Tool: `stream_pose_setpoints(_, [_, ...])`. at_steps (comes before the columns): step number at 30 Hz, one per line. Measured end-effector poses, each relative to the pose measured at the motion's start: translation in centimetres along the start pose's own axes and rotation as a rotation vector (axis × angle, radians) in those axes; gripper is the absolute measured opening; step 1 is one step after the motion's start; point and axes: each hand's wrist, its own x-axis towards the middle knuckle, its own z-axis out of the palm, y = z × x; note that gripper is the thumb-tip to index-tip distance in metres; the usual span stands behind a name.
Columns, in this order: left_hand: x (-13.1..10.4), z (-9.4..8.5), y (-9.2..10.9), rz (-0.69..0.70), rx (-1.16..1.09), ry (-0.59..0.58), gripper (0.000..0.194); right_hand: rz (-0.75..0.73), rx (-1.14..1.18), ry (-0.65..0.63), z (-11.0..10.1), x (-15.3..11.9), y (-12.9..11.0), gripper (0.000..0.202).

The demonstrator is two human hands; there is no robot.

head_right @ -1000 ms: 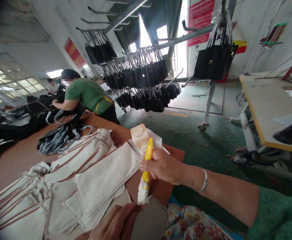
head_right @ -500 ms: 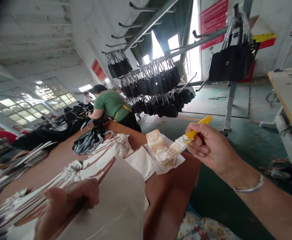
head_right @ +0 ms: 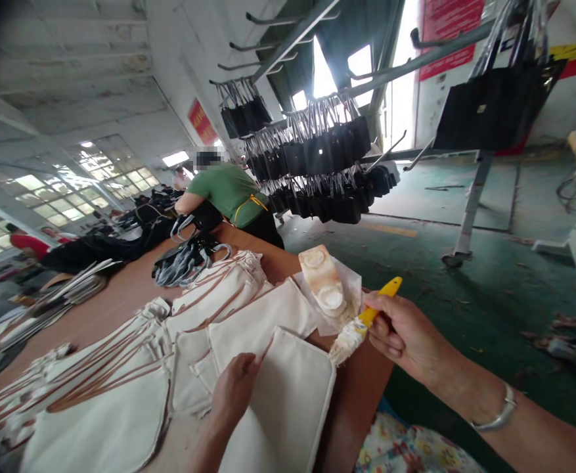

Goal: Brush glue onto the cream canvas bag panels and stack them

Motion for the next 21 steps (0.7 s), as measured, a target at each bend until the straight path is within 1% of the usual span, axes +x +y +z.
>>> stream_pose_setpoints(2, [1.0,1.3,1.5,-0.032,-0.007,0.028,0.033,-0.022,-0.039,0.021,0.7,0.3,0.7,0.029])
stream_pose_setpoints(4, [1.8,1.9,2.5,-0.068,-0.032,0.035,0.035,-0.047,-0.068,0.032,1.3,0.6,1.3,0.031])
stream_pose_setpoints(6, [2.2,2.1,3.2,-0.072,-0.09,0.019,0.035,-0.073,-0.086,0.014,2.0,1.0,1.8,0.033])
stream_pose_setpoints(8, [2.1,2.0,3.8,-0.035,-0.185,-0.022,0.033,-0.099,-0.113,-0.012,2.7,1.7,2.2,0.033])
stream_pose_setpoints(10, [1.5,1.7,4.2,0.007,-0.298,-0.071,0.035,-0.143,-0.169,-0.014,3.4,2.4,2.4,0.032])
stream_pose_setpoints(12, [0.6,1.3,4.6,0.035,-0.405,-0.105,0.041,-0.203,-0.251,-0.011,4.1,3.1,2.4,0.032])
stream_pose_setpoints(14, [-0.3,1.0,5.0,0.051,-0.492,-0.122,0.049,-0.28,-0.355,-0.015,4.8,3.5,2.4,0.033])
stream_pose_setpoints(16, [-1.3,0.7,5.4,0.065,-0.555,-0.131,0.053,-0.352,-0.484,-0.048,5.4,3.8,2.5,0.034])
stream_pose_setpoints(18, [-2.2,0.4,5.9,0.082,-0.597,-0.133,0.05,-0.416,-0.624,-0.102,5.9,3.8,2.8,0.032])
stream_pose_setpoints(21, [-3.5,-0.1,7.1,0.134,-0.656,-0.145,0.039,-0.509,-0.789,-0.17,6.4,3.9,3.2,0.027])
